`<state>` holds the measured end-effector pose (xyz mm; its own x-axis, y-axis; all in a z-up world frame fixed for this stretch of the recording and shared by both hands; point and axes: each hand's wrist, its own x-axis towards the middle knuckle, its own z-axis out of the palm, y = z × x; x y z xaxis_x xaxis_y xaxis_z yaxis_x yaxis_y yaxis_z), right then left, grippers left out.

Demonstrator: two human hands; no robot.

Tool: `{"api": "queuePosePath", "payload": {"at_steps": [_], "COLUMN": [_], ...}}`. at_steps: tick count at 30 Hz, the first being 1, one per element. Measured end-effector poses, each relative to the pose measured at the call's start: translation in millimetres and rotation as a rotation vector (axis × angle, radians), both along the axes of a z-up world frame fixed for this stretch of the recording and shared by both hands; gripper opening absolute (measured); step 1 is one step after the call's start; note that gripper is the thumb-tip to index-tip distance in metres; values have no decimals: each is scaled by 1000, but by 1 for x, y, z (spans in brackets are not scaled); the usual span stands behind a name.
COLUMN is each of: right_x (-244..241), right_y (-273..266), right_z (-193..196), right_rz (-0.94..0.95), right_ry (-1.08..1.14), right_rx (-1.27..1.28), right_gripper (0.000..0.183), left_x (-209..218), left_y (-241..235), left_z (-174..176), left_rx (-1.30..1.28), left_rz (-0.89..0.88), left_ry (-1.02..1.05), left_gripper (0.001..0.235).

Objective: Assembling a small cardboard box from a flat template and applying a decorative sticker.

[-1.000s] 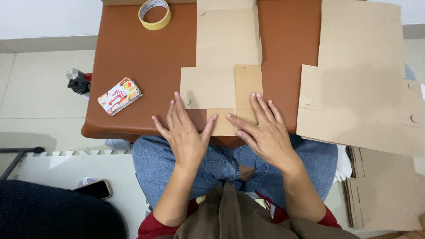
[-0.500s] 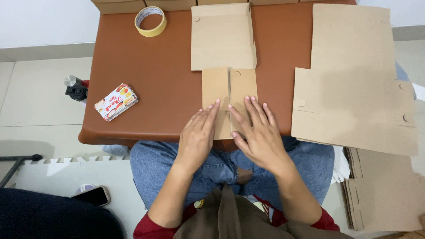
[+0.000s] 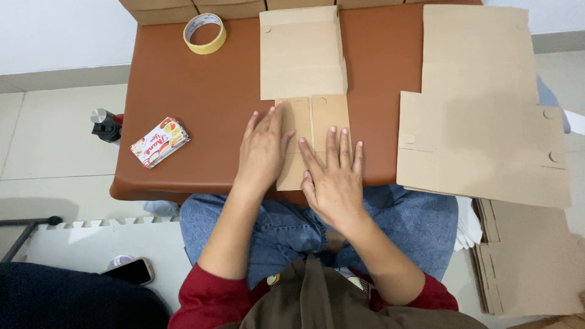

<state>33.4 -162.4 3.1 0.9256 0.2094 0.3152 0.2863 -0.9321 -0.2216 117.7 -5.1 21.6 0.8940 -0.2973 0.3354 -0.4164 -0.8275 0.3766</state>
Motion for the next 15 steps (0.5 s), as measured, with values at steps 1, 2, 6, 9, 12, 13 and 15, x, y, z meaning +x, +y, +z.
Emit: {"api": "queuePosePath", "payload": {"at_steps": [1,2,6,9,12,13,15], "right_x": [0,0,0,0,0,0,0], "right_y": [0,0,-1,0,0,0,-1], "right_z": [-1,-1,-4,-4,-4,-4,-5], "right_rz": [4,5,8,3,3,0,0], "right_ry": [-4,-6,-35,-41,-51,-52,-47], "right_rx": [-1,1,3,4,12,13,17], "right_gripper": [62,62,63,62,61,61,61], "left_x": [9,18,27,27,31,28,22], "left_y": [-1,-1,-2,-3,-10,-12,-16], "left_z": [-1,-2,10,5,1,7,18], "left_rx": [-1,-26,-10,-83,-237,-235,-298], "left_rz": [4,53,298,251,181,179,3], "left_ry": [-4,10,71,187,147,147,107], "left_gripper": [51,57,110,102,98,98,92]}}
